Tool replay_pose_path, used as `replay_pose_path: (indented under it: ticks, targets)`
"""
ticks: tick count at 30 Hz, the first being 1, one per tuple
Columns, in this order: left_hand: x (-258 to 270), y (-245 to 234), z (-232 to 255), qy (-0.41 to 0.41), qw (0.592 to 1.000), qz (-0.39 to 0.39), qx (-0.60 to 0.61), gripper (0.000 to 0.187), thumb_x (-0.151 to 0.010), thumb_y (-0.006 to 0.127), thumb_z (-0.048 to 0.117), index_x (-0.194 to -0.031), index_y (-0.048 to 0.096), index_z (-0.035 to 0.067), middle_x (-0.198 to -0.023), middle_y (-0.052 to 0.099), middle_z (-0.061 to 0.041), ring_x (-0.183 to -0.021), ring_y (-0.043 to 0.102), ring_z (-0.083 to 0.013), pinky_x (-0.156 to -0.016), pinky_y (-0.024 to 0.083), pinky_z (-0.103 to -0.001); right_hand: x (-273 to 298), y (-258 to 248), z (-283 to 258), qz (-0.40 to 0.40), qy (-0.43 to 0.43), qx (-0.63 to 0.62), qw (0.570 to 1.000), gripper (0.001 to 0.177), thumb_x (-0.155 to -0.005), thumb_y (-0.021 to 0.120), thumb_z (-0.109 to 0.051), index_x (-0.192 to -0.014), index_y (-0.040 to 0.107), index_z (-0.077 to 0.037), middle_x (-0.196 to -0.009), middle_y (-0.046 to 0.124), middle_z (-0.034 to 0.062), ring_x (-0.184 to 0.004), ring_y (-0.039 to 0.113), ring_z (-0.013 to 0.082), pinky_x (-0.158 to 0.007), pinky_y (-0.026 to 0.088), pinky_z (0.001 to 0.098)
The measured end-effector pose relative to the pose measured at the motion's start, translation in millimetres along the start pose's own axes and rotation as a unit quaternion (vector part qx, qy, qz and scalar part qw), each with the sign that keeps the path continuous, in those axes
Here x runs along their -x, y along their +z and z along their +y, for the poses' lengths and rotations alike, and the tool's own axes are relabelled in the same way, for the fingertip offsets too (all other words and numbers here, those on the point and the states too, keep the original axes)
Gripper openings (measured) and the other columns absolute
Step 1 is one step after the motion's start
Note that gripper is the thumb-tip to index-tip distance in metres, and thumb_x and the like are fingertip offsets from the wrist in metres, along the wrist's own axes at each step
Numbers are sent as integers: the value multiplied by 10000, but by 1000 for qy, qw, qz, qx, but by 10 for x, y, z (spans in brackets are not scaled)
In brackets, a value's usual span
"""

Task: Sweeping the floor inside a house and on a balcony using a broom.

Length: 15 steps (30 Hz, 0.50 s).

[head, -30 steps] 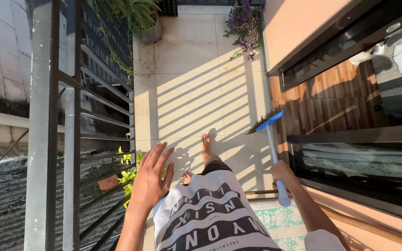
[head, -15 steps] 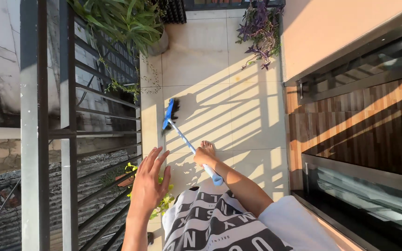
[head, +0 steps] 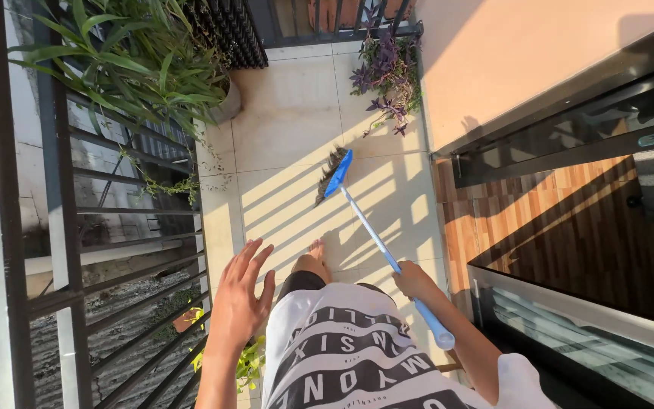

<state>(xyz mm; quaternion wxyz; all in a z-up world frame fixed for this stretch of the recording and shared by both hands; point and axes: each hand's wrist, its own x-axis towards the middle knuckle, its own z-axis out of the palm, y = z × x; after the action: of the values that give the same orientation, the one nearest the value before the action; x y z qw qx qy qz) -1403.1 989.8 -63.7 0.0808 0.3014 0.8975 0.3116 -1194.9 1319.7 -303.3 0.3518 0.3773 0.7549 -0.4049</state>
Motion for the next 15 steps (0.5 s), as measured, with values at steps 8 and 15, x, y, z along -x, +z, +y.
replay_pose_path:
  ticks: [8,15]
  targets:
    - [-651,113,-86,9,1000,20,3,446,-888,656,127,-1327,602,63,-1407,593,-162,-1330,540,-367,-1085,431,-485,-741,-281,-98,87,17,98,991,219,-816,615,-75,-821,708,124,-761,712,287,-667,735,389,-600,580,446]
    - [-1289,228,-144,-41,998,38,9,450,-898,654,140,-1342,600,87,-1399,597,-151,-1333,538,-361,-1108,421,-487,-1608,-10,-1743,-80,-62,139,985,271,-839,637,-166,-969,688,66,-801,746,256,-743,780,341,-629,584,441]
